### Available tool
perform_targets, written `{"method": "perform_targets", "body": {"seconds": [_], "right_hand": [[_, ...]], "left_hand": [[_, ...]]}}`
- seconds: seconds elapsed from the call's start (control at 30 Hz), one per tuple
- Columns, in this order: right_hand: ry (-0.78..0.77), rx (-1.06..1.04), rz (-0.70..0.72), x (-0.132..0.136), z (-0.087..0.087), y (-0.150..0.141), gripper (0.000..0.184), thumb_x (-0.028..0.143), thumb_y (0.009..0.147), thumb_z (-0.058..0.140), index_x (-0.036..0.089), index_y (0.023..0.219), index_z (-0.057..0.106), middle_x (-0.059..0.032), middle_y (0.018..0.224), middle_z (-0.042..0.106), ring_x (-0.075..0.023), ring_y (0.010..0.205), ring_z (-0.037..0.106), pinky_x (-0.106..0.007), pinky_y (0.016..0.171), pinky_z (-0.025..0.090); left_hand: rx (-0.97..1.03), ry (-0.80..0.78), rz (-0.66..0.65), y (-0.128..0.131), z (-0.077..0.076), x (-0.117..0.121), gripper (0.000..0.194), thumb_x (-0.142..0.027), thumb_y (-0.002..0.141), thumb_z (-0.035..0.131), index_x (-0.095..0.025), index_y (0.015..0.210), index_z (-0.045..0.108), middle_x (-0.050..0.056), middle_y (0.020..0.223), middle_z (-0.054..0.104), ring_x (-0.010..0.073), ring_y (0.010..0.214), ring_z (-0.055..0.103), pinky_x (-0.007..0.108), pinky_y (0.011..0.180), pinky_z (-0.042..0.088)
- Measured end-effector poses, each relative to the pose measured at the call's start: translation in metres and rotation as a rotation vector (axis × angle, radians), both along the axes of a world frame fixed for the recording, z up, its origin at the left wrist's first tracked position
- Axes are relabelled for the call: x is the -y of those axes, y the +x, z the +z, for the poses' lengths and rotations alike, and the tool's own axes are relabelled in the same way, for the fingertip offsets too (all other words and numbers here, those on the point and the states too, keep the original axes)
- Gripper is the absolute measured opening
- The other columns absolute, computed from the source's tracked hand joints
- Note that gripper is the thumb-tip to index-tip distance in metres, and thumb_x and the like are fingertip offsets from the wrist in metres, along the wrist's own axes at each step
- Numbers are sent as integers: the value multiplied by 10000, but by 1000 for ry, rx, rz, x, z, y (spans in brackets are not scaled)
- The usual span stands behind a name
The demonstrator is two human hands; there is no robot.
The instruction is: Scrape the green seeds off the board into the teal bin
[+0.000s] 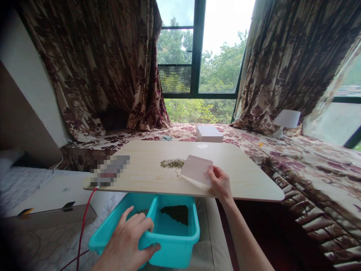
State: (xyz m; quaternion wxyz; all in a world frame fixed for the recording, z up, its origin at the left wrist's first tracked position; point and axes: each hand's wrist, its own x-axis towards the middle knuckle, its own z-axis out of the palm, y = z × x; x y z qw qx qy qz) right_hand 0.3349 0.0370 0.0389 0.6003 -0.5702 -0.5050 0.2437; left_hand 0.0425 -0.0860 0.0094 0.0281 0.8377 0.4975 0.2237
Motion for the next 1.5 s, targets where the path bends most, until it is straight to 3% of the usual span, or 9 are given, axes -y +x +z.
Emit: {"method": "perform_targets", "body": {"seconds": [0.47, 0.87, 1.07, 1.17, 1.3, 1.43, 1.5], "right_hand": [[-6, 45, 14, 1, 1, -3, 362, 445, 721, 590, 162, 919, 700, -68, 790, 753, -228, 778, 694, -320, 674, 528], [-10, -7, 240, -1, 7, -9, 308, 445, 676, 669, 179, 827, 708, -50, 720, 737, -216, 729, 681, -314, 667, 538], [-110, -28, 419, 15, 14, -11, 322, 483, 642, 717, 187, 771, 730, -57, 753, 748, -225, 704, 679, -309, 607, 542], [-70, -80, 263, 17, 18, -1, 321, 459, 626, 732, 185, 793, 736, -72, 764, 755, -232, 696, 683, -313, 601, 544], [2, -111, -41, 15, 16, 22, 307, 424, 622, 691, 187, 815, 720, -79, 797, 763, -235, 700, 690, -305, 576, 535], [-32, -65, -136, 20, 9, 37, 329, 417, 613, 670, 168, 822, 718, -77, 758, 761, -234, 706, 694, -289, 562, 528], [-48, -65, -137, 24, 7, 37, 342, 416, 611, 670, 160, 834, 718, -78, 748, 760, -224, 673, 685, -280, 534, 517]], "left_hand": [[5, -5, -4, -1, -2, -1, 234, -323, 670, 737, -250, 798, 555, -52, 758, 594, 214, 769, 620, 598, 1008, 305], [-6, 33, -19, -16, -7, -8, 237, -325, 675, 736, -250, 784, 539, -60, 748, 598, 205, 752, 636, 541, 988, 367], [-78, 107, -34, -18, -18, -13, 280, -475, 749, 680, -247, 766, 518, -58, 710, 580, 182, 680, 611, 530, 938, 409], [-77, 214, 72, -9, -24, -11, 322, -523, 773, 619, -236, 705, 490, -53, 663, 528, 171, 642, 574, 547, 942, 389], [-93, 281, 85, 0, -30, -10, 333, -532, 782, 584, -231, 686, 480, -52, 643, 495, 162, 620, 540, 559, 946, 372], [-155, 354, 80, 4, -33, -13, 241, -385, 846, 558, -229, 683, 474, -61, 635, 491, 138, 600, 522, 519, 955, 375], [-162, 351, 48, 8, -33, -13, 251, -408, 860, 536, -230, 694, 479, -55, 644, 496, 145, 606, 531, 529, 944, 381]]}}
